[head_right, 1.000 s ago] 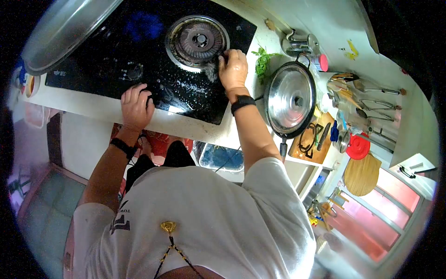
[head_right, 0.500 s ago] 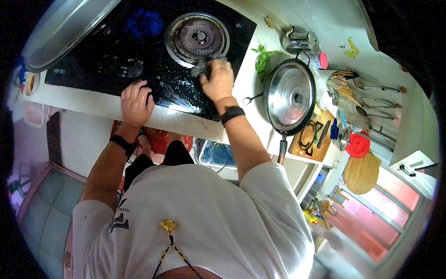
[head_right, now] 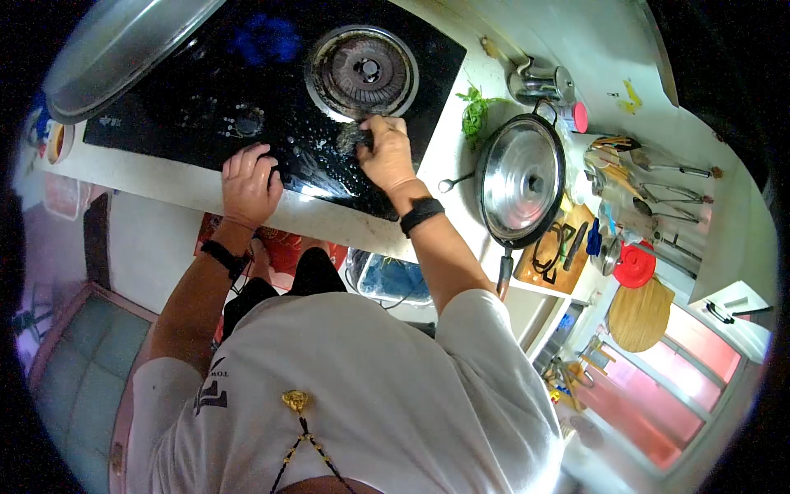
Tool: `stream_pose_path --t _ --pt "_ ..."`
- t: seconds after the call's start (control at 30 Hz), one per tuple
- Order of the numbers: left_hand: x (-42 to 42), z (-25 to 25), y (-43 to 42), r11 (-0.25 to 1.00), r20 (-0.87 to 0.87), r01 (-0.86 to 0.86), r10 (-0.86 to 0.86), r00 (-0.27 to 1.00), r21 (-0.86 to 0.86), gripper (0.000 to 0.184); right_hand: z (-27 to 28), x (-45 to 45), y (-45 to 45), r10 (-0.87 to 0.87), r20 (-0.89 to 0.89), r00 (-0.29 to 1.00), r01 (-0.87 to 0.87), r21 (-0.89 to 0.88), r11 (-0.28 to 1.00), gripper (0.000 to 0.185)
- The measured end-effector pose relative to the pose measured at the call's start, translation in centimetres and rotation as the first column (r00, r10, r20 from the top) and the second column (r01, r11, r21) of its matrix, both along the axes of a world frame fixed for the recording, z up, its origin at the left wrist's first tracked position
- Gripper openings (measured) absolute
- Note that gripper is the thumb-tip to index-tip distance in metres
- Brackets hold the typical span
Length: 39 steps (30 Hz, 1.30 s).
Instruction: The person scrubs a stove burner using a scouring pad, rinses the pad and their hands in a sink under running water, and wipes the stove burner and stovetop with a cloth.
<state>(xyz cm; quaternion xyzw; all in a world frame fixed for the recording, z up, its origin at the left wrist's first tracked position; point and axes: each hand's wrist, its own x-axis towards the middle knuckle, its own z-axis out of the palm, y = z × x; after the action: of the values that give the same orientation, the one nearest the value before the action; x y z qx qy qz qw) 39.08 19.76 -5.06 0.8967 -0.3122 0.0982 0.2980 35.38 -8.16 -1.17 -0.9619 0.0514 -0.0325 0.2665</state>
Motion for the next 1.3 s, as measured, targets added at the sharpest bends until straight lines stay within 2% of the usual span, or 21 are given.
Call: stream_pose_path --t 0.13,0.2,0.27,0.33,0.4,0.43,0.57,0.67,0.77,0.8,0.87,0.93,1.0,1.07,1.1,1.2,1.3 --pt "-0.4 0.4 -0.1 1.0 0.012 -0.011 0.011 1.0 0.027 0.023 1.2 0.0 -0.1 0.022 -0.059 0.998 -0.02 0.034 0.999 0.04" --pt "-0.3 0.1 0.0 1.0 0.022 -0.017 0.017 1.0 0.024 0.022 0.4 -0.3 -3.4 0.124 -0.028 0.992 -0.124 0.0 0.992 0.04" --pt "-0.3 -0.2 0.0 1.0 0.006 -0.01 0.01 1.0 0.019 0.022 0.8 -0.2 -4.6 0.115 -0.072 0.991 -0.115 -0.001 0.993 0.038" --pt "-0.3 -0.2 -0.1 1.0 0.022 -0.006 0.006 1.0 0.01 0.022 0.0 0.5 -2.5 0.101 0.028 0.994 -0.102 0.021 0.995 0.035" --pt "-0.3 -0.3 -0.1 1.0 0.018 -0.008 0.008 1.0 0.022 0.021 0.9 1.2 0.3 0.036 -0.02 0.999 -0.035 0.054 0.998 0.034" --pt "-0.3 -0.2 -0.1 0.999 0.019 -0.013 0.012 1.0 0.031 0.021 0.7 1.3 0.8 0.074 0.026 0.997 -0.076 0.072 0.995 0.033" --pt "0.0 -0.2 0.0 1.0 0.003 0.014 -0.014 1.0 0.007 0.024 0.7 0.4 -2.3 0.067 -0.056 0.996 -0.061 0.105 0.993 0.034" --pt "-0.2 -0.4 -0.1 1.0 0.007 0.017 -0.017 1.0 0.002 0.023 -0.3 0.2 -2.4 0.118 0.088 0.989 -0.124 0.059 0.991 0.033" --pt "-0.2 -0.2 0.0 0.999 0.015 0.0 0.0 1.0 0.035 0.021 0.5 2.3 2.4 0.051 0.039 0.998 -0.054 0.08 0.995 0.03" --pt "-0.2 -0.1 -0.1 1.0 0.024 0.0 -0.001 1.0 0.029 0.021 0.3 2.5 2.5 0.079 0.058 0.995 -0.082 0.057 0.995 0.03" --pt "-0.5 0.1 -0.1 1.0 0.038 0.0 -0.001 0.999 0.02 0.021 0.2 1.7 0.8 0.129 0.062 0.99 -0.136 0.126 0.983 0.032" --pt "-0.2 -0.1 -0.1 1.0 0.031 -0.002 0.002 1.0 0.012 0.021 0.7 0.2 -1.1 0.07 -0.048 0.996 -0.063 0.138 0.988 0.034" --pt "0.0 -0.3 0.0 1.0 0.026 0.001 -0.001 1.0 0.01 0.021 -0.3 -0.2 -1.6 0.144 0.057 0.988 -0.148 0.083 0.985 0.034" --pt "-0.7 -0.1 0.0 1.0 -0.004 0.022 -0.022 1.0 0.013 0.021 0.1 1.3 1.3 0.125 0.089 0.988 -0.133 0.098 0.986 0.032" --pt "-0.6 0.2 -0.1 1.0 0.007 0.007 -0.007 1.0 0.021 0.02 0.1 2.5 2.8 0.096 0.05 0.994 -0.1 0.088 0.991 0.031" --pt "-0.5 0.4 -0.1 1.0 0.028 -0.006 0.005 1.0 0.02 0.02 -0.1 3.2 3.6 0.125 0.095 0.988 -0.134 0.1 0.986 0.031" --pt "-0.1 0.2 -0.2 1.0 0.039 0.0 0.0 0.999 0.004 0.022 0.4 0.4 0.8 0.123 0.008 0.992 -0.123 0.114 0.986 0.034"
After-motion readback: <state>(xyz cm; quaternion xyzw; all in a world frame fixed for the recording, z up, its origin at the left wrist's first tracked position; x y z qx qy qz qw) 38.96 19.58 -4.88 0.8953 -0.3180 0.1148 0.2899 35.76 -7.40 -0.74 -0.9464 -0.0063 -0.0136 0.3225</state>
